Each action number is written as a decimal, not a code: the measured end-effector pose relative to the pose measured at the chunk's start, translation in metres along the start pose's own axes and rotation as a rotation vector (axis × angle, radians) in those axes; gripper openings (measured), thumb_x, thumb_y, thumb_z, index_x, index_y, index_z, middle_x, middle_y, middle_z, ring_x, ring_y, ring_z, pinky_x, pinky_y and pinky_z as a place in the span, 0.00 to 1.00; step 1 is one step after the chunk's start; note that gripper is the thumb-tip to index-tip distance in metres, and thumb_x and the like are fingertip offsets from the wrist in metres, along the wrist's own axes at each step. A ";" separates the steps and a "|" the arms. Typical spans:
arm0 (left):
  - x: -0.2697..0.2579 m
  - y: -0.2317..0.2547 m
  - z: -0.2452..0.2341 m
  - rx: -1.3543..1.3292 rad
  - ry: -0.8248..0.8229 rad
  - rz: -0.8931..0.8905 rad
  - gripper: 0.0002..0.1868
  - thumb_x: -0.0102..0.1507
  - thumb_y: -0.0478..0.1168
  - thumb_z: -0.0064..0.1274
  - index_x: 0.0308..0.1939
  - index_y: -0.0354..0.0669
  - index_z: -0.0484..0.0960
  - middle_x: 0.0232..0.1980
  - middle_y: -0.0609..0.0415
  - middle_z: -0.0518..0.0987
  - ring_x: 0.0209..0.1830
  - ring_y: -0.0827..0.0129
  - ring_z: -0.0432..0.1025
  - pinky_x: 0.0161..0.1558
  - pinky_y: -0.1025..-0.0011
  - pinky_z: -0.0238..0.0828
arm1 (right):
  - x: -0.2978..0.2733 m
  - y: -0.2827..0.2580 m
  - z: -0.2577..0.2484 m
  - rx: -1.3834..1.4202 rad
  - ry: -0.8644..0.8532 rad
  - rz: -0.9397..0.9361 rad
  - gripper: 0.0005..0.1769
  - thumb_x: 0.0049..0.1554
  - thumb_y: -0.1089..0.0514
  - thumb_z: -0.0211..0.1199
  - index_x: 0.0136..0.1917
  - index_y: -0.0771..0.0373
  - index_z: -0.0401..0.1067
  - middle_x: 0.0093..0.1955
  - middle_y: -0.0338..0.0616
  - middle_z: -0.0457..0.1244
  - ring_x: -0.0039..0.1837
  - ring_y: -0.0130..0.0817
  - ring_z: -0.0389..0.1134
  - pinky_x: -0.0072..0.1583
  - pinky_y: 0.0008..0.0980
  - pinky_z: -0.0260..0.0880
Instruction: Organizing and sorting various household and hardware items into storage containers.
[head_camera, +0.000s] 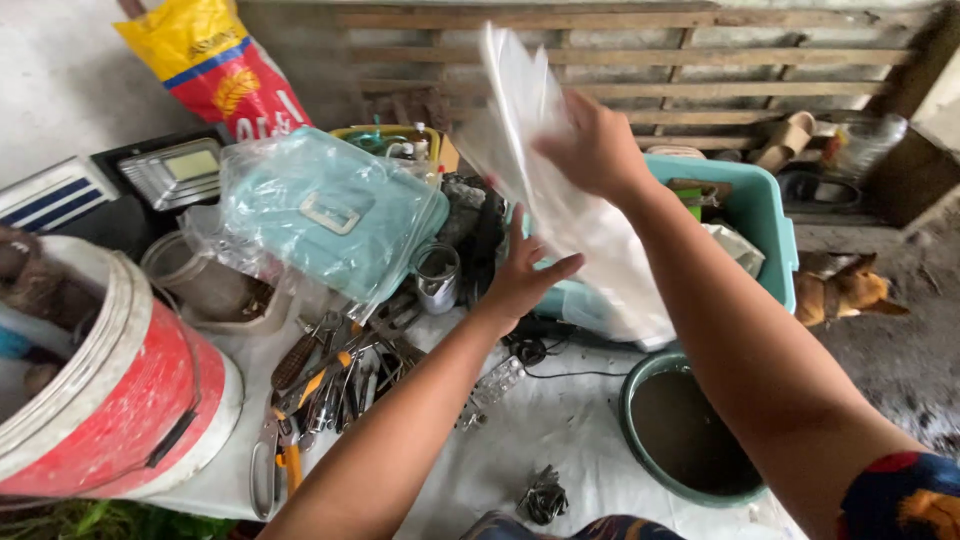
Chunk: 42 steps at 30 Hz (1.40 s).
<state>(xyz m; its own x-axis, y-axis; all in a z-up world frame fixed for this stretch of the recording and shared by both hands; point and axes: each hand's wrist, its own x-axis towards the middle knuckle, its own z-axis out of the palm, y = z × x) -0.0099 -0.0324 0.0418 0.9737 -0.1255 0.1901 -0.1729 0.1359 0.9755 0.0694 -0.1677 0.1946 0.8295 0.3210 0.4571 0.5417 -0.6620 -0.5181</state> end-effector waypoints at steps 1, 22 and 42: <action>0.000 0.005 0.000 -0.004 -0.010 -0.003 0.69 0.58 0.52 0.70 0.83 0.53 0.28 0.75 0.37 0.61 0.73 0.55 0.63 0.67 0.57 0.66 | 0.002 -0.001 0.004 -0.006 0.003 0.009 0.30 0.52 0.47 0.72 0.61 0.66 0.72 0.51 0.57 0.71 0.50 0.48 0.74 0.55 0.44 0.73; 0.045 0.032 -0.385 0.531 0.501 -0.190 0.36 0.62 0.45 0.55 0.75 0.52 0.64 0.64 0.49 0.79 0.59 0.58 0.77 0.57 0.64 0.75 | -0.024 0.032 0.171 0.749 -0.497 0.503 0.16 0.62 0.54 0.58 0.61 0.61 0.73 0.53 0.40 0.71 0.48 0.31 0.73 0.49 0.31 0.74; -0.009 -0.015 -0.384 1.062 0.534 -0.864 0.69 0.54 0.55 0.66 0.89 0.66 0.32 0.85 0.43 0.58 0.80 0.41 0.61 0.79 0.35 0.51 | -0.082 0.054 0.153 -0.340 -0.234 0.628 0.49 0.52 0.26 0.67 0.68 0.65 0.58 0.58 0.64 0.64 0.54 0.59 0.70 0.51 0.54 0.72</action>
<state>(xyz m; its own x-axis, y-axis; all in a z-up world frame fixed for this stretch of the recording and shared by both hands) 0.0404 0.3440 -0.0167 0.7261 0.6118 -0.3139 0.6833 -0.5911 0.4287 0.0512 -0.1262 0.0184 0.9965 -0.0752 -0.0361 -0.0832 -0.9288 -0.3612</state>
